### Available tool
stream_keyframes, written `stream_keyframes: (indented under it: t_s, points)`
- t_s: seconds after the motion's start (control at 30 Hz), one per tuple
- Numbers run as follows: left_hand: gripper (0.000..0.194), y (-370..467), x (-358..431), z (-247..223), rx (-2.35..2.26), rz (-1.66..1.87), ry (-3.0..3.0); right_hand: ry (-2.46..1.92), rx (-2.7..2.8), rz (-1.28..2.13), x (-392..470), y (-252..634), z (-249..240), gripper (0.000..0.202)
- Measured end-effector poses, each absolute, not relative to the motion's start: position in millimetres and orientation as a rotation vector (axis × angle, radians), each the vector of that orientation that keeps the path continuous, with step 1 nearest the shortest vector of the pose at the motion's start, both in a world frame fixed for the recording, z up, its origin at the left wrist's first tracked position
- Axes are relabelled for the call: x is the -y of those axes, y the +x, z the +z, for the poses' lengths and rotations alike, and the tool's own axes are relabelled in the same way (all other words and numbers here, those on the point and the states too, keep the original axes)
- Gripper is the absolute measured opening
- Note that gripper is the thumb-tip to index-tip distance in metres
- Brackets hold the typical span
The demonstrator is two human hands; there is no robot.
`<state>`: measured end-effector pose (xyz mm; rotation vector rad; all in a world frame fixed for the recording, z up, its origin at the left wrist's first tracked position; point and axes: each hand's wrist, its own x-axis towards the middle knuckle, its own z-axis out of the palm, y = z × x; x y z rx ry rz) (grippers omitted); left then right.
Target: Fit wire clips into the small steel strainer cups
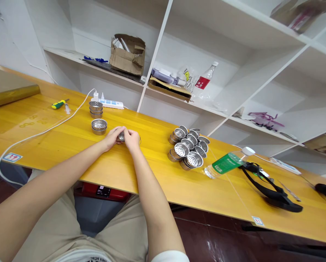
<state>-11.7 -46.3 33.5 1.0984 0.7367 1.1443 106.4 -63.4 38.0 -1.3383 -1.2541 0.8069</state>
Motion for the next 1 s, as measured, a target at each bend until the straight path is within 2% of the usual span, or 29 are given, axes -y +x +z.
stream_keyframes:
  t_s: [0.2, 0.63, 1.0]
  points:
    - [0.045, -8.0, 46.4, 30.9, -0.784, 1.195, 1.110, -1.279, 1.203, 0.886, 64.0, 102.9, 40.0, 0.059]
    - [0.039, -7.6, 48.3, 32.3, -0.827, 1.208, 1.122, -1.187, 1.127, 1.136, 66.1, 108.8, 43.8, 0.046]
    - [0.036, -11.5, 35.3, 26.0, -0.837, 1.192, 1.011, -1.047, 0.994, 1.207, 67.4, 110.8, 50.6, 0.055]
